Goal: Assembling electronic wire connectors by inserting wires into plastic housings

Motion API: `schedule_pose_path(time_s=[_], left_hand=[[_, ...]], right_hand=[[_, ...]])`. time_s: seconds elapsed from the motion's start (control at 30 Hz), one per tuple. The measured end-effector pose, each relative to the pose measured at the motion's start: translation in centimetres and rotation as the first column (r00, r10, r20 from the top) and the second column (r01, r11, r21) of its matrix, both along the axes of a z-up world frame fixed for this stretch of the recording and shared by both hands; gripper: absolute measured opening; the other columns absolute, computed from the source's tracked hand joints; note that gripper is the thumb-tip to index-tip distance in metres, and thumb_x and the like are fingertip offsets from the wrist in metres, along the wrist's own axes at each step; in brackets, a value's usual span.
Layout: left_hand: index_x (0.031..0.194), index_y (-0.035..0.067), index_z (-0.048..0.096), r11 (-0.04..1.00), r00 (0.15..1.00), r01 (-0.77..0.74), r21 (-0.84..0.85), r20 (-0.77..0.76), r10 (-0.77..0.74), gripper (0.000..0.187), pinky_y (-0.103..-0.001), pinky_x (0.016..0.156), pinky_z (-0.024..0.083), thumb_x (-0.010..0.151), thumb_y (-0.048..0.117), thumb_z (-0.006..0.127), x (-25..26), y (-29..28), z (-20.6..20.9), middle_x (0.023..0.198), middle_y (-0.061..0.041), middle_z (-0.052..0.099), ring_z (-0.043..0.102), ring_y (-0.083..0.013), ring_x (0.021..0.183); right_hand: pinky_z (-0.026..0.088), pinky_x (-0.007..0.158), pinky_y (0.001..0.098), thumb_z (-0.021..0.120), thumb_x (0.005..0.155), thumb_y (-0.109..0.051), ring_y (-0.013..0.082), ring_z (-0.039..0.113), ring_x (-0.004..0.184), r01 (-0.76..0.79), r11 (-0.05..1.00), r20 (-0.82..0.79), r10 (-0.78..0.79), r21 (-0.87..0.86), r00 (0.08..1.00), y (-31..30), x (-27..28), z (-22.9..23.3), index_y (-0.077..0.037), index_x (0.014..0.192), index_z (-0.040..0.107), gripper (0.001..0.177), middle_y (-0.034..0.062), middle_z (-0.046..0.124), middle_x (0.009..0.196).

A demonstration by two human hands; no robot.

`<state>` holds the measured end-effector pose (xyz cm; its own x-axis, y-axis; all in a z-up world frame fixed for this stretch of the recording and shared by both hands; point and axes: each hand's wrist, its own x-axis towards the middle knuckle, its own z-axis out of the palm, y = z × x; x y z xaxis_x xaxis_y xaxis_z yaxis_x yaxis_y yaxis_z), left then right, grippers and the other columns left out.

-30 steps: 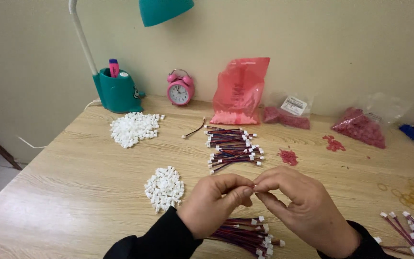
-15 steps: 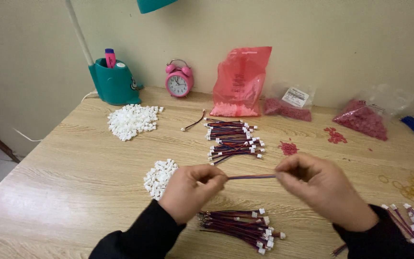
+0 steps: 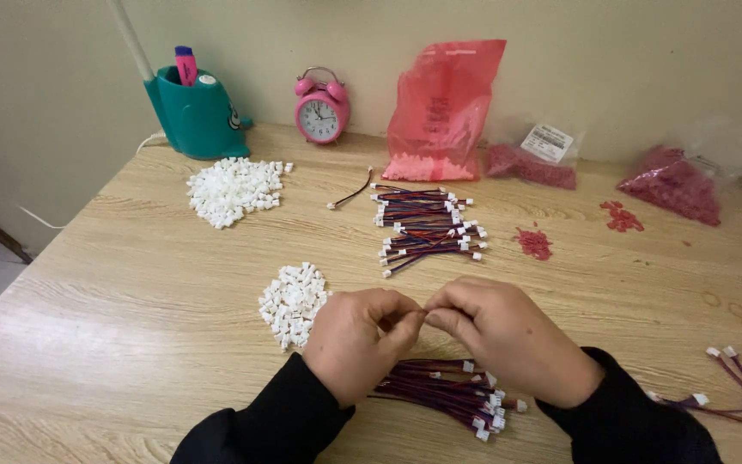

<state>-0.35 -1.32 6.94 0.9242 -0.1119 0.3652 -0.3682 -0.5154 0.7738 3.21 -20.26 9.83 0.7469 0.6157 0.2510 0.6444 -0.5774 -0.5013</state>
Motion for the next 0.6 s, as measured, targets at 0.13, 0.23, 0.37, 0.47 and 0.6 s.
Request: schedule_pose_path(time_s=[0.13,0.23,0.37,0.47,0.6], left_hand=[[0.088,0.015,0.077,0.981,0.952,-0.005,-0.196,-0.302,-0.055,0.016,-0.021,0.063,0.048,0.086,0.028,0.068,0.9,0.4,-0.8,0.071,0.008,0.071,0.056,-0.0021,0.064],[0.1,0.007,0.075,0.868,0.884,-0.079,-0.49,-0.437,-0.166,0.019,-0.019,0.06,0.047,0.089,0.019,0.065,1.3,0.6,-1.4,0.08,-0.004,0.074,0.057,-0.0065,0.064],[0.092,0.004,0.074,0.811,0.894,-0.08,-0.58,-0.402,-0.199,0.01,-0.021,0.062,0.049,0.085,0.01,0.071,1.6,0.5,-2.0,0.076,-0.003,0.07,0.059,-0.0088,0.066],[0.088,0.003,0.072,0.79,0.899,-0.05,-0.612,-0.372,-0.231,0.006,-0.022,0.061,0.049,0.084,0.009,0.072,1.6,0.6,-2.1,0.074,-0.004,0.069,0.057,-0.0106,0.062],[0.084,0.006,0.067,0.782,0.896,-0.007,-0.623,-0.351,-0.272,0.01,-0.023,0.065,0.05,0.09,0.014,0.066,1.2,0.4,-1.6,0.078,-0.006,0.07,0.06,-0.0131,0.064]], right_hand=[[0.047,0.065,0.0258,0.067,0.086,-0.029,0.008,0.065,0.067,0.134,0.991,-0.157,-0.132,-0.001,0.979,-0.2,0.2,0.3,-0.016,0.08,0.073,0.015,-0.0057,0.074,0.071],[0.045,0.065,0.0238,0.066,0.088,-0.028,0.0063,0.058,0.065,0.273,0.962,-0.31,-0.26,-0.001,0.914,-0.1,-0.2,1.0,-0.015,0.08,0.075,0.018,-0.0064,0.068,0.068],[0.044,0.061,0.0245,0.066,0.088,-0.028,0.0063,0.055,0.062,0.278,0.961,-0.328,-0.258,0.014,0.909,-0.1,-0.4,1.1,-0.014,0.078,0.075,0.02,-0.0066,0.065,0.065],[0.041,0.055,0.0254,0.066,0.089,-0.027,0.0073,0.05,0.056,0.273,0.96,-0.391,-0.229,0.06,0.892,-0.3,-0.2,0.5,-0.013,0.077,0.074,0.02,-0.0053,0.058,0.061],[0.041,0.05,0.0262,0.069,0.089,-0.023,0.0098,0.049,0.052,0.336,0.931,-0.504,-0.223,0.143,0.834,-0.1,-0.5,0.7,-0.008,0.078,0.074,0.019,-0.0013,0.056,0.06]])
